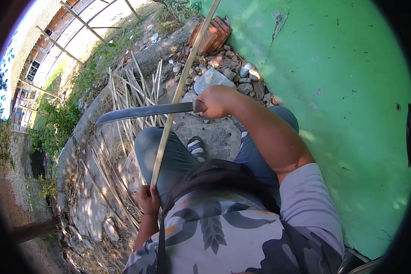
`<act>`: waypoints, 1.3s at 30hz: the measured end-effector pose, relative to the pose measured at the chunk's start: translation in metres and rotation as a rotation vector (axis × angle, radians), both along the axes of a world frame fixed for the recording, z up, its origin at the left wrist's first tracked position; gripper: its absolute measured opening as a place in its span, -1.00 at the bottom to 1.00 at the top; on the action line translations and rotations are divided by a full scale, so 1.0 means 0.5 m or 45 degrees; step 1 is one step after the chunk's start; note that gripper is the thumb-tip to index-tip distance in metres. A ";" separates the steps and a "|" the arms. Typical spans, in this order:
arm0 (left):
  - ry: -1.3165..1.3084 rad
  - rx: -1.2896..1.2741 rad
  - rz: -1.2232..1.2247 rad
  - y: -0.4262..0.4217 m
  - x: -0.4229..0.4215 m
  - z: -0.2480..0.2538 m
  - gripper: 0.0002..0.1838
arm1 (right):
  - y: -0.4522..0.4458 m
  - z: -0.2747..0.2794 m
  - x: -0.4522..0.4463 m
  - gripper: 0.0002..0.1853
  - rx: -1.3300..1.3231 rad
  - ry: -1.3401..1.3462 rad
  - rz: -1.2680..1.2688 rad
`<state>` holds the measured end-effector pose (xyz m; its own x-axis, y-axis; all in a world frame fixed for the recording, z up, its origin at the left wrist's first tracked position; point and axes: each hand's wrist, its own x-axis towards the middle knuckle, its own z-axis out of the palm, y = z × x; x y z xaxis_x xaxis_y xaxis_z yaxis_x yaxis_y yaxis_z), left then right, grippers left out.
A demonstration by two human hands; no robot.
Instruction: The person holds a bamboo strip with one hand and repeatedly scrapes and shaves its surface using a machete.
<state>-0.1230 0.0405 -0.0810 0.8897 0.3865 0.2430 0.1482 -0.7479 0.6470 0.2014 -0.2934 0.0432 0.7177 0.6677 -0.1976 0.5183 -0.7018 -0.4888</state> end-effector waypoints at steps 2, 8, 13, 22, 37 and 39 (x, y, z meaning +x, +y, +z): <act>-0.003 -0.004 0.007 -0.001 0.001 -0.003 -0.57 | -0.001 0.003 0.002 -0.72 -0.019 -0.045 0.015; 0.010 0.069 0.010 0.006 -0.004 -0.002 -0.59 | -0.034 -0.045 0.057 -0.67 0.057 -0.025 -0.091; 0.012 0.073 0.017 0.002 -0.004 0.005 -0.60 | -0.029 -0.038 0.048 -0.63 0.062 0.019 -0.127; -0.008 0.022 0.016 0.007 -0.002 -0.016 -0.59 | -0.011 -0.002 0.009 -0.68 0.040 0.061 0.013; -0.014 -0.005 0.022 0.008 -0.004 -0.013 -0.59 | -0.029 -0.025 0.042 -0.65 0.063 0.032 -0.121; -0.017 0.019 0.005 0.011 -0.005 -0.019 -0.60 | -0.030 -0.018 0.034 -0.66 0.153 0.095 -0.093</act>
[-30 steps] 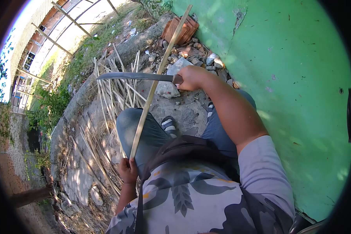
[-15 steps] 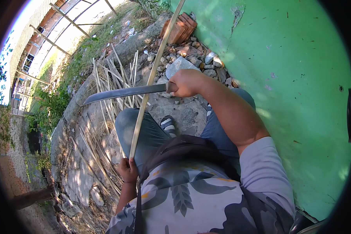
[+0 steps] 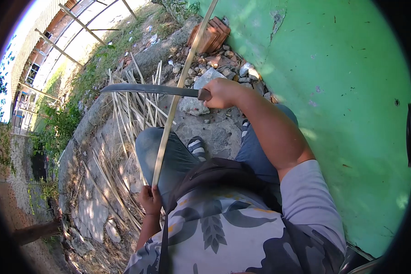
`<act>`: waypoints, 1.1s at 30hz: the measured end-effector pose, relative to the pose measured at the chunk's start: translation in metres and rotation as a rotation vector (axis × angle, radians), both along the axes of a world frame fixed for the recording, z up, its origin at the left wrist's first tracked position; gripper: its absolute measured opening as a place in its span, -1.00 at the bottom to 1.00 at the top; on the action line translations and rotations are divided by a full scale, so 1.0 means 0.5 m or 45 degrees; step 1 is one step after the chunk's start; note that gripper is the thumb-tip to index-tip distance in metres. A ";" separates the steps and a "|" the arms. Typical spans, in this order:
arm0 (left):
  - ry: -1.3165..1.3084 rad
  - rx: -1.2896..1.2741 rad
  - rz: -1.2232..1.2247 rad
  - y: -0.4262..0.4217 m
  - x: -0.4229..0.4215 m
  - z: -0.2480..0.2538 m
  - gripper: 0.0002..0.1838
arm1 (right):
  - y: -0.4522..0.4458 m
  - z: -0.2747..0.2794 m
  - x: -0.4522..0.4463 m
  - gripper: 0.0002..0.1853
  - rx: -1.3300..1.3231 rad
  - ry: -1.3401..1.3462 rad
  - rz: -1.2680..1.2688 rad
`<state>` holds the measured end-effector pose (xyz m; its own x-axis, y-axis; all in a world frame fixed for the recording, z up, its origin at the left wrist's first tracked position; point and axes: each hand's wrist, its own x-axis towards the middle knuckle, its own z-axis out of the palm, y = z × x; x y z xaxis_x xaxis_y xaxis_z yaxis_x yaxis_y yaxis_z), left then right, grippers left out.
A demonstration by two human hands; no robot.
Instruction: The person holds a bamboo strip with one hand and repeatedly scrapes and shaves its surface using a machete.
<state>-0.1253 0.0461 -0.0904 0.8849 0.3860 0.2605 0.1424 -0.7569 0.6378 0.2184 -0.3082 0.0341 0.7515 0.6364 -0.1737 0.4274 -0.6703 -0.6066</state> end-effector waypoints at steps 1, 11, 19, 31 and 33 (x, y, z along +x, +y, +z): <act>-0.004 0.002 0.005 -0.001 0.001 -0.002 -0.61 | 0.000 0.002 -0.003 -0.67 0.048 0.030 0.014; 0.014 0.011 0.045 -0.010 0.002 0.010 -0.61 | 0.006 0.005 0.004 -0.67 -0.118 -0.013 0.077; -0.001 0.009 0.055 -0.008 -0.001 0.007 -0.62 | 0.011 -0.004 0.000 -0.65 -0.133 -0.095 0.058; 0.006 -0.033 0.033 -0.001 -0.005 -0.009 -0.62 | -0.020 -0.003 0.025 -0.68 -0.012 -0.038 -0.009; 0.007 0.058 0.026 -0.007 0.000 0.007 -0.61 | -0.026 -0.010 0.037 -0.69 -0.024 0.030 -0.119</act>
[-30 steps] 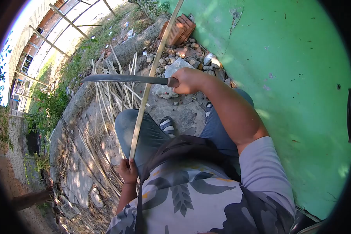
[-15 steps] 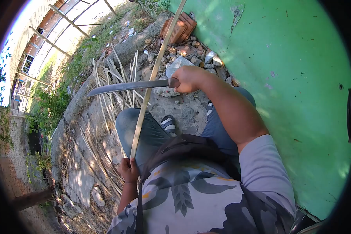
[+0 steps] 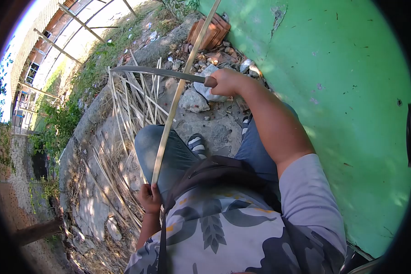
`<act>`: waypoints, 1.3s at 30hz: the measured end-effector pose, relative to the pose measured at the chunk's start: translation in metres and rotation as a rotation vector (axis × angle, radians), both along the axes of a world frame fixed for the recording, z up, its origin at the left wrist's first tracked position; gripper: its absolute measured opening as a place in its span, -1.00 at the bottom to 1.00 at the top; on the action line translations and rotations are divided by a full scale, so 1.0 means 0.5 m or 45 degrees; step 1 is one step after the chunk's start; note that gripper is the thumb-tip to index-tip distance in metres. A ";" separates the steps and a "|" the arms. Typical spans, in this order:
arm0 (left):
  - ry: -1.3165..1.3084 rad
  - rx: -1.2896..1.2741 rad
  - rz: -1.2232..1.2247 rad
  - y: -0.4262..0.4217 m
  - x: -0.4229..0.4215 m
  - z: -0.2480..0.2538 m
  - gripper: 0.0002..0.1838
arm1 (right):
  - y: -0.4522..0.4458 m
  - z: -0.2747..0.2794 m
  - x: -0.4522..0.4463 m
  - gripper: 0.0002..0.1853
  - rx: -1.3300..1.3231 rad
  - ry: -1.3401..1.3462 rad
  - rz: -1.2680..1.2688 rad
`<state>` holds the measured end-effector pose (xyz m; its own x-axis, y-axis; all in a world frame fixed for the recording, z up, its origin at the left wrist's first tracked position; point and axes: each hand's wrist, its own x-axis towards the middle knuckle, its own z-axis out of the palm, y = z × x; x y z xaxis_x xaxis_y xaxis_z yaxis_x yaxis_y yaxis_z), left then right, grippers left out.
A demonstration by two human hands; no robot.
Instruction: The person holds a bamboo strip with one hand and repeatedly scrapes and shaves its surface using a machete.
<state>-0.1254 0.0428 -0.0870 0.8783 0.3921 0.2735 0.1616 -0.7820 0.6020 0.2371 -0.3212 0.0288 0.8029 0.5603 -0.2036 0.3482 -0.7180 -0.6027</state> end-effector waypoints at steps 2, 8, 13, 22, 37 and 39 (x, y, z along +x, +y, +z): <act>0.006 0.015 0.000 0.000 -0.001 0.012 -0.61 | 0.005 -0.001 0.005 -0.70 -0.047 0.026 -0.044; 0.002 0.030 -0.010 -0.008 0.003 0.009 -0.60 | 0.050 0.034 -0.081 -0.69 -0.123 -0.020 0.169; -0.030 0.008 -0.002 -0.010 0.006 0.009 -0.60 | 0.064 0.021 -0.067 -0.71 -0.165 -0.103 0.290; -0.006 0.042 0.007 -0.010 0.004 0.021 -0.58 | 0.041 -0.001 -0.041 -0.70 -0.133 -0.061 0.115; -0.007 0.022 -0.016 -0.006 0.005 0.016 -0.56 | 0.016 0.001 -0.008 -0.65 -0.143 0.004 0.104; -0.027 0.060 -0.016 -0.007 0.006 0.018 -0.56 | 0.015 -0.001 -0.008 -0.65 -0.131 -0.022 0.072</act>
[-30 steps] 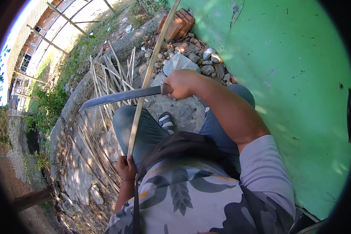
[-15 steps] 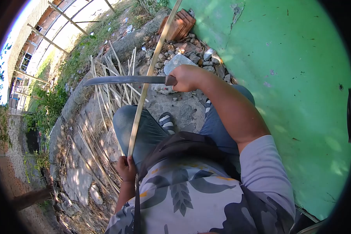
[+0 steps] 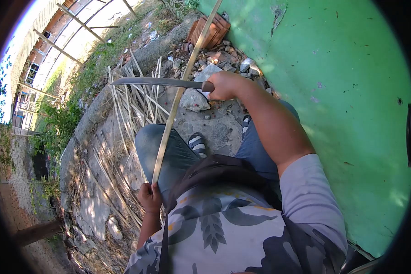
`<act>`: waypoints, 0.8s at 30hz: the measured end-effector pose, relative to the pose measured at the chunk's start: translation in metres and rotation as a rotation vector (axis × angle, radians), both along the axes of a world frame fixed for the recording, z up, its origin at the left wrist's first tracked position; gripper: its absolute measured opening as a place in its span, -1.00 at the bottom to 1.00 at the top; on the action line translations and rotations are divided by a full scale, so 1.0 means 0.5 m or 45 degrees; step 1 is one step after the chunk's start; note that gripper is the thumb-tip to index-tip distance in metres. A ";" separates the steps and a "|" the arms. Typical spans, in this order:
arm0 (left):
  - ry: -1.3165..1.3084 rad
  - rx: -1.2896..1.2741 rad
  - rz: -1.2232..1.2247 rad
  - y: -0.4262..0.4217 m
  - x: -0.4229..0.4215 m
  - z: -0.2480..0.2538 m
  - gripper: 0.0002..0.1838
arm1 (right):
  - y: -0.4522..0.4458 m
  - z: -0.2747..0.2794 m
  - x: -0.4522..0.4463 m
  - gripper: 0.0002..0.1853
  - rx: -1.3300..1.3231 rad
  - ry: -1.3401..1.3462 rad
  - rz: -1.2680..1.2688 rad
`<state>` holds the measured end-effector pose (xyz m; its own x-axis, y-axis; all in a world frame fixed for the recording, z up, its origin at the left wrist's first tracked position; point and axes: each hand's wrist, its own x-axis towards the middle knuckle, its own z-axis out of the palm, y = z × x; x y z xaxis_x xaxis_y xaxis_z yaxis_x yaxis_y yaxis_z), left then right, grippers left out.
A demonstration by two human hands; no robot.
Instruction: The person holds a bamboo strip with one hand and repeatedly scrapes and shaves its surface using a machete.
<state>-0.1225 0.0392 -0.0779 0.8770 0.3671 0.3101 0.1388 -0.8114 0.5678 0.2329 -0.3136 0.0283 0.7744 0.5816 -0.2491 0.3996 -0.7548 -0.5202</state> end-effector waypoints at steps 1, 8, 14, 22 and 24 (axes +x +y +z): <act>-0.002 -0.012 -0.001 0.001 0.000 0.000 -0.56 | 0.001 0.003 -0.003 -0.65 0.015 -0.002 -0.004; 0.029 -0.087 -0.011 0.014 -0.005 -0.025 -0.61 | 0.013 0.027 -0.049 -0.68 0.114 0.048 0.121; 0.009 -0.084 -0.004 0.002 -0.001 -0.013 -0.62 | 0.039 0.033 -0.065 -0.70 -0.061 -0.077 0.210; 0.019 -0.033 0.005 0.004 0.000 -0.016 -0.62 | 0.003 0.020 -0.021 -0.70 0.043 -0.037 0.144; 0.014 -0.047 0.000 0.009 -0.003 -0.019 -0.62 | -0.012 0.029 -0.013 -0.70 0.059 -0.035 0.091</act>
